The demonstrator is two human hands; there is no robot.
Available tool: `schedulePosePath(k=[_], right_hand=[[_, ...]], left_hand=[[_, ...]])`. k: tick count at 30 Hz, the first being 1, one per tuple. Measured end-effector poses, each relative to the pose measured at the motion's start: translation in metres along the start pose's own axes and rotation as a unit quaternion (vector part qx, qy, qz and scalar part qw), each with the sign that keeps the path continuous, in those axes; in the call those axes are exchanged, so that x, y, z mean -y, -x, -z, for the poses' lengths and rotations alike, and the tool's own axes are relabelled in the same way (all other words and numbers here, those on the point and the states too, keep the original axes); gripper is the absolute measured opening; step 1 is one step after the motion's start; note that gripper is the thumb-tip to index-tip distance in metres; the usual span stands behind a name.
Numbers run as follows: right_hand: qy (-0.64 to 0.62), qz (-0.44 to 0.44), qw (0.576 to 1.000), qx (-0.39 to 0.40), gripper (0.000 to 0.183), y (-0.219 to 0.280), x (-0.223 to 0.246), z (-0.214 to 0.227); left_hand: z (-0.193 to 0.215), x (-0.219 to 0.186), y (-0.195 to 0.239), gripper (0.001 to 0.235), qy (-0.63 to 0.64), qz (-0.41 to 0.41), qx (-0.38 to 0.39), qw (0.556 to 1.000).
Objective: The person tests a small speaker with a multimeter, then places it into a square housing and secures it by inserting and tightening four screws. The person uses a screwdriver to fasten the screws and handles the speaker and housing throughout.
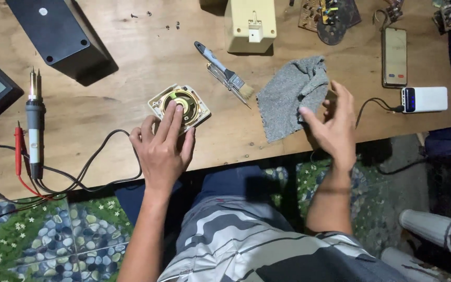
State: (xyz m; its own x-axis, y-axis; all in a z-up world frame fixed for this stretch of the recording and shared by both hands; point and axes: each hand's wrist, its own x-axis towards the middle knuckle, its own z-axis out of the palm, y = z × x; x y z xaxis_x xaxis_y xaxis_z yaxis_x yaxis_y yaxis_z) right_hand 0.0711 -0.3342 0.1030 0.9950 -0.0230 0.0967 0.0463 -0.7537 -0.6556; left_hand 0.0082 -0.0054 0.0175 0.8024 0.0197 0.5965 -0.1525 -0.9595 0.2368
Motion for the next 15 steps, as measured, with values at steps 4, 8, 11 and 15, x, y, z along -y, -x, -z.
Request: schedulePosePath(k=[4, 8, 11, 15], right_hand=[[0.059, 0.018, 0.997, 0.035, 0.088, -0.014, -0.001, -0.011], [0.102, 0.059, 0.993, -0.021, 0.075, -0.031, -0.048, -0.016], [0.093, 0.114, 0.989, -0.013, 0.075, -0.035, -0.022, -0.012], [0.07, 0.221, 0.973, -0.021, 0.059, -0.043, 0.011, -0.047]], left_hand=[[0.0, 0.0, 0.0, 0.039, 0.005, 0.004, 0.0, 1.0], [-0.001, 0.002, 0.002, 0.04, 0.005, 0.005, -0.002, 1.0], [-0.003, 0.001, 0.003, 0.039, -0.001, 0.006, -0.005, 1.0], [-0.002, 0.001, 0.003, 0.039, -0.001, 0.007, -0.003, 1.0]])
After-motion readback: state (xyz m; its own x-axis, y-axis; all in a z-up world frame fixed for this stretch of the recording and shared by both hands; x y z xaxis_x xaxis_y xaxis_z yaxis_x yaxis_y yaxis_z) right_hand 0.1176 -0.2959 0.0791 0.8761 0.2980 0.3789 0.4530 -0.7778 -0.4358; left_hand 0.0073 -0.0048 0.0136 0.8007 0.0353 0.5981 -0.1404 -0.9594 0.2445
